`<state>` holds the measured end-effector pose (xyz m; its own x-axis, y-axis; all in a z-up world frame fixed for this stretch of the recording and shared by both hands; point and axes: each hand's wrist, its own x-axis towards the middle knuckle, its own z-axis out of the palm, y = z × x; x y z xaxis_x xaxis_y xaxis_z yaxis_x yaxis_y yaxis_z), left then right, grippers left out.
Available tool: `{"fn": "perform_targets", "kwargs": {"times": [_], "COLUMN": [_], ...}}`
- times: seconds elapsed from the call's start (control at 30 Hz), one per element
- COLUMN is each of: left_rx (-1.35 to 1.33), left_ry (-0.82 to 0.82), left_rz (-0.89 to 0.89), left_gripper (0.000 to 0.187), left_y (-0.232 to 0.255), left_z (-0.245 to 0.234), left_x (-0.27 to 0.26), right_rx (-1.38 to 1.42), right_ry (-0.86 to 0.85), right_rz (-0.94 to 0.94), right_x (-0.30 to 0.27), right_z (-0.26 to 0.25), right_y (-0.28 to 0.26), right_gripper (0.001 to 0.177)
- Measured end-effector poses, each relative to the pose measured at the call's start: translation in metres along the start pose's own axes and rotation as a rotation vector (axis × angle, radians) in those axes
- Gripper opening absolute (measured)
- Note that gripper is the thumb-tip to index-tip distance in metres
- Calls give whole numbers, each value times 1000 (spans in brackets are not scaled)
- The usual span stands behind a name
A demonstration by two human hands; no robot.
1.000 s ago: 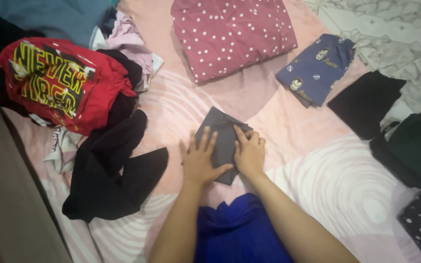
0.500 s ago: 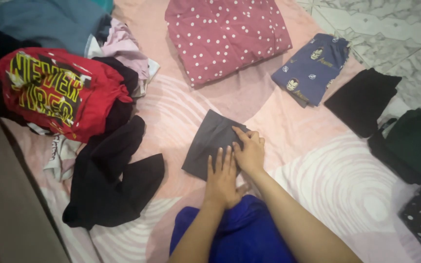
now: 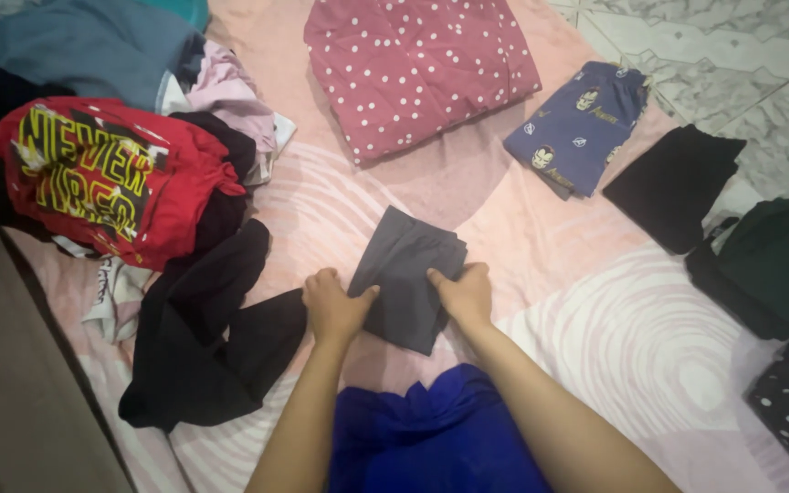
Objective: Folding various items of clothing, including shirts and shorts, on a mattress.
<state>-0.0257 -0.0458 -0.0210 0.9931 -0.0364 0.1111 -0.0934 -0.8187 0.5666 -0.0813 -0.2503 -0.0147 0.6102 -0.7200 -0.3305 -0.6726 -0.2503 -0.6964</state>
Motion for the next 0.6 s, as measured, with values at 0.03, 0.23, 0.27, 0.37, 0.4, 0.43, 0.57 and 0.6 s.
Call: {"fn": "perform_targets", "kwargs": {"times": [0.03, 0.23, 0.27, 0.37, 0.4, 0.43, 0.57, 0.6], "left_rx": [1, -330, -517, -753, -802, -802, -869, -942], "left_ry": [-1, -452, -483, -480, -447, -454, -636, -758], "left_rz": [1, -351, -400, -454, -468, -464, -841, -1066], "left_gripper": [65, 36, 30, 26, 27, 27, 45, 52], "left_y": [-6, -5, -2, 16, 24, 33, 97, 120], "left_z": [4, 18, 18, 18, 19, 21, 6, -3], "left_x": [3, 10, 9, 10, 10, 8, -1, -3], "right_rx": [1, 405, 572, 746, 744, 746, 809, 868], "right_ry": [0, -364, -381, -360, -328, -321, -316, -316], "right_rz": [1, 145, 161, 107, 39, 40, -92, -109], "right_x": [-1, 3, 2, 2, 2, 6, 21, 24], "right_z": [2, 15, 12, -9, -19, -25, -61, -73], "right_y": [2, 13, 10, -10, -17, -14, -18, -22], "right_gripper": [63, 44, 40, 36, 35, 35, 38, 39]}}
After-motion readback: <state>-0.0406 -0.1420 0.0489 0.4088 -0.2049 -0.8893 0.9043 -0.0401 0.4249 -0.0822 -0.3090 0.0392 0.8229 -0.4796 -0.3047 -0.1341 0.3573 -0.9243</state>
